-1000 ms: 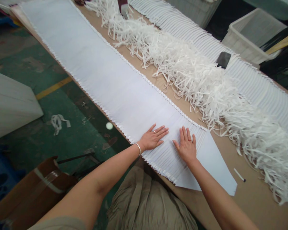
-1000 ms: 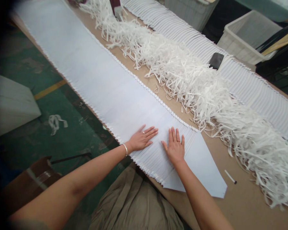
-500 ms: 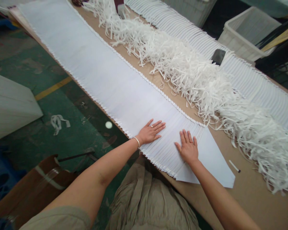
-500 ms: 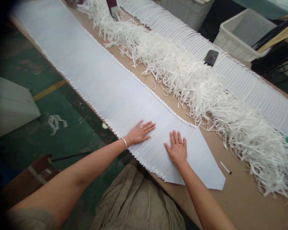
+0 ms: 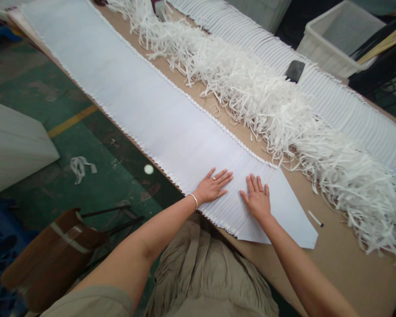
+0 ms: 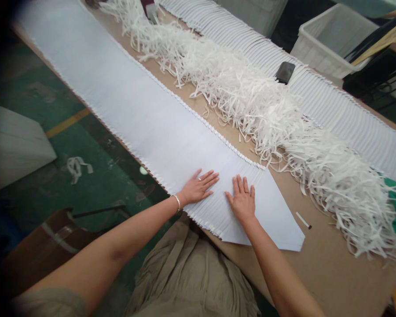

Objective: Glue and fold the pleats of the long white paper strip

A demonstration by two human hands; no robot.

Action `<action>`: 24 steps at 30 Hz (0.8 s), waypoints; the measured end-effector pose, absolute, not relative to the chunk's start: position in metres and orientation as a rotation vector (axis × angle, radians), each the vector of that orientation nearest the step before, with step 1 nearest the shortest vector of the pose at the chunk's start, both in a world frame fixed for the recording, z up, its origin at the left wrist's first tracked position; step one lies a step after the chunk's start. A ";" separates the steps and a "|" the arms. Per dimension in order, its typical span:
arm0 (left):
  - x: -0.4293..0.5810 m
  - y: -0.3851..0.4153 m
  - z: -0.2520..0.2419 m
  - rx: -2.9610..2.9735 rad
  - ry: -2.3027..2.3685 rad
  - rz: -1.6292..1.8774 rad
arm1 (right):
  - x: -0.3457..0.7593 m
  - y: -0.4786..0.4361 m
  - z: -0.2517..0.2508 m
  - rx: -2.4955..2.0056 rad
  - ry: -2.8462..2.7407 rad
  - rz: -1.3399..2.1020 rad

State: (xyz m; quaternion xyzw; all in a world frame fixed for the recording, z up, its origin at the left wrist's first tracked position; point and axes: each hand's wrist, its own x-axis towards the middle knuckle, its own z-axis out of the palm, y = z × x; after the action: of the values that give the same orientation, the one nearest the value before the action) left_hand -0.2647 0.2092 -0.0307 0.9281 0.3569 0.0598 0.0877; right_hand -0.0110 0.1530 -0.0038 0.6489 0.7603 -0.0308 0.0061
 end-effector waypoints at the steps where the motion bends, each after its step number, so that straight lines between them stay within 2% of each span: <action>1: -0.265 0.210 -0.032 2.763 1.064 0.180 | -0.008 0.149 -0.006 2.053 2.365 -0.086; 10: -0.267 0.212 -0.032 2.758 1.066 0.172 | 0.027 0.112 -0.011 2.128 2.273 -0.097; 16: -0.257 0.205 -0.028 2.762 1.107 0.164 | 0.004 0.156 0.001 2.050 2.404 -0.125; 24: -0.254 0.204 -0.029 2.767 1.103 0.153 | -0.012 0.172 -0.018 1.883 2.460 -0.271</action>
State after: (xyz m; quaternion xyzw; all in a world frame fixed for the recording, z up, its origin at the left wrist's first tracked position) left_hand -0.2542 0.2042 -0.0288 0.9248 0.3686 0.0510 0.0793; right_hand -0.0123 0.1717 -0.0176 0.6054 0.7910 -0.0872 0.0161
